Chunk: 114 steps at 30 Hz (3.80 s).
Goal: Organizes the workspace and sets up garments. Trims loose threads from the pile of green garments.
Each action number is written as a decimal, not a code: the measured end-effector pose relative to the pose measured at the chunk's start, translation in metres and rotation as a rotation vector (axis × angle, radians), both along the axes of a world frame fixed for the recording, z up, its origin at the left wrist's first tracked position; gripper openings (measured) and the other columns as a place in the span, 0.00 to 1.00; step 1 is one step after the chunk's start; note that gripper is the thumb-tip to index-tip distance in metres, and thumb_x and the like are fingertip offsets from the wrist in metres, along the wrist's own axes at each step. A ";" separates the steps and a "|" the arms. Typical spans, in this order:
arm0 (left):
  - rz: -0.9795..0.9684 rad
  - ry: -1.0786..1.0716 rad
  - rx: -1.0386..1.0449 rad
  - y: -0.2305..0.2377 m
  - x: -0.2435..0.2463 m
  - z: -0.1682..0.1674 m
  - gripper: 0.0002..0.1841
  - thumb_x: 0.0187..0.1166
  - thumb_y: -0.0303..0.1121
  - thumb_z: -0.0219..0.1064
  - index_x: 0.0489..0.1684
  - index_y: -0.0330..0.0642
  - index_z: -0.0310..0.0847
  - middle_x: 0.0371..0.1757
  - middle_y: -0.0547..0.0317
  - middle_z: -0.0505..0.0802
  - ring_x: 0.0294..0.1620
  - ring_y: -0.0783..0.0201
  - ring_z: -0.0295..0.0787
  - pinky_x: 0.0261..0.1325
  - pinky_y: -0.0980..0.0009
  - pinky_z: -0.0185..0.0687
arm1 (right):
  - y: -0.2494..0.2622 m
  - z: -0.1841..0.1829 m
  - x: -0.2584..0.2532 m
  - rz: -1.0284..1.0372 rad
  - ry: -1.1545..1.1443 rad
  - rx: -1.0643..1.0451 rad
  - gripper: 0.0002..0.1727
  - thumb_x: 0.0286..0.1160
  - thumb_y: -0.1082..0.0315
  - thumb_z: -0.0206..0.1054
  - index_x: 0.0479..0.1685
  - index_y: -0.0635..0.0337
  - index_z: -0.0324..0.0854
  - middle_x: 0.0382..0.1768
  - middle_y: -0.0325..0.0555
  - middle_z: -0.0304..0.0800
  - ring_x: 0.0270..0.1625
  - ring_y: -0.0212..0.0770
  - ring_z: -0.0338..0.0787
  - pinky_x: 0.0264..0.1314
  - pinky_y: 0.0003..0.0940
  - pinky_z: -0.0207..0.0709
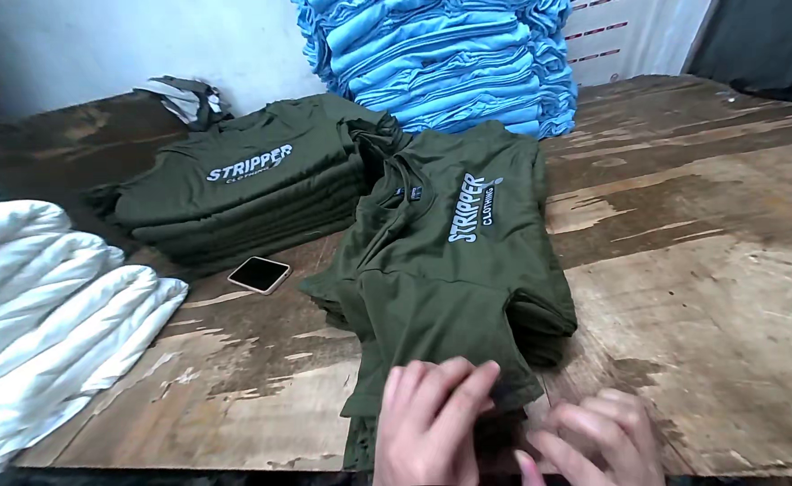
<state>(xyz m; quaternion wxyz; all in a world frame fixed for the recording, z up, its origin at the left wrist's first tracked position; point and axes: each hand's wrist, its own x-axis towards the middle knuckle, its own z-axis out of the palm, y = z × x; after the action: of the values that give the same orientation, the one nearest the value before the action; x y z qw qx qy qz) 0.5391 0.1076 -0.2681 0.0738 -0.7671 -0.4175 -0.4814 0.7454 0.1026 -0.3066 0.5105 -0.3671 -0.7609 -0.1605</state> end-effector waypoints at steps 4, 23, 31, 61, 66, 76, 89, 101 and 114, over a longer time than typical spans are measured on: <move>-0.012 -0.113 -0.053 0.010 -0.013 -0.014 0.12 0.86 0.41 0.65 0.58 0.55 0.92 0.53 0.66 0.94 0.51 0.69 0.86 0.53 0.68 0.79 | 0.006 -0.002 -0.016 -0.067 0.064 0.058 0.09 0.75 0.51 0.71 0.50 0.34 0.88 0.53 0.30 0.80 0.60 0.34 0.75 0.70 0.34 0.61; -0.167 -0.054 -0.036 0.004 -0.021 -0.022 0.05 0.75 0.40 0.74 0.41 0.56 0.92 0.32 0.68 0.86 0.39 0.71 0.80 0.47 0.72 0.73 | 0.020 0.003 -0.011 0.126 -0.001 0.044 0.09 0.77 0.56 0.70 0.51 0.32 0.90 0.60 0.30 0.83 0.65 0.35 0.77 0.74 0.35 0.64; -0.177 0.031 0.005 0.003 -0.023 -0.020 0.17 0.73 0.45 0.75 0.59 0.57 0.88 0.36 0.65 0.85 0.40 0.66 0.78 0.49 0.68 0.71 | -0.005 -0.014 0.025 0.286 -0.290 -0.243 0.06 0.80 0.62 0.66 0.45 0.38 0.88 0.53 0.32 0.89 0.62 0.38 0.81 0.80 0.41 0.59; -0.310 -0.563 -0.530 0.038 -0.010 0.022 0.08 0.83 0.29 0.65 0.51 0.45 0.88 0.37 0.64 0.94 0.37 0.70 0.90 0.40 0.77 0.86 | 0.037 0.033 -0.044 0.117 0.390 -0.284 0.36 0.67 0.37 0.76 0.66 0.55 0.82 0.56 0.45 0.85 0.49 0.30 0.85 0.47 0.26 0.82; -0.324 -0.674 -0.563 0.040 -0.009 0.027 0.07 0.84 0.30 0.65 0.50 0.44 0.88 0.34 0.60 0.93 0.35 0.68 0.88 0.39 0.75 0.84 | 0.027 0.034 -0.047 0.233 0.548 -0.545 0.36 0.45 0.84 0.65 0.67 0.66 0.72 0.58 0.46 0.85 0.48 0.33 0.90 0.45 0.28 0.90; -0.334 -0.640 -0.621 0.039 -0.007 0.026 0.08 0.82 0.29 0.66 0.52 0.43 0.88 0.35 0.61 0.93 0.33 0.69 0.88 0.37 0.76 0.83 | 0.034 0.025 -0.032 -0.039 0.161 -0.002 0.12 0.73 0.66 0.71 0.52 0.43 0.95 0.44 0.41 0.94 0.49 0.38 0.90 0.56 0.37 0.83; -0.017 0.193 0.284 -0.016 -0.014 0.010 0.11 0.82 0.38 0.67 0.58 0.58 0.88 0.47 0.66 0.89 0.49 0.63 0.77 0.61 0.64 0.63 | -0.034 0.023 -0.003 0.179 0.292 -0.274 0.04 0.79 0.69 0.70 0.42 0.55 0.90 0.41 0.40 0.92 0.49 0.30 0.88 0.56 0.23 0.80; -0.045 0.306 0.372 -0.006 -0.002 0.009 0.11 0.85 0.35 0.64 0.58 0.54 0.88 0.46 0.63 0.89 0.46 0.62 0.76 0.58 0.65 0.63 | -0.030 0.020 -0.009 0.277 0.433 -0.363 0.03 0.79 0.66 0.72 0.45 0.50 0.90 0.44 0.35 0.93 0.53 0.28 0.89 0.58 0.22 0.81; -0.168 -0.131 -0.089 0.026 -0.005 -0.002 0.05 0.75 0.40 0.72 0.36 0.54 0.93 0.32 0.72 0.87 0.37 0.76 0.83 0.44 0.76 0.81 | 0.015 0.027 -0.004 -0.106 0.122 -0.274 0.14 0.84 0.57 0.59 0.42 0.50 0.90 0.32 0.33 0.94 0.37 0.34 0.90 0.55 0.42 0.78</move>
<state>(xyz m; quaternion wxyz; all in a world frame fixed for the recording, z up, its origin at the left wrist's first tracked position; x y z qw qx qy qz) 0.5340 0.1339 -0.2697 -0.0286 -0.7688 -0.3767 -0.5160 0.7410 0.1174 -0.2796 0.4918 -0.4821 -0.7226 -0.0595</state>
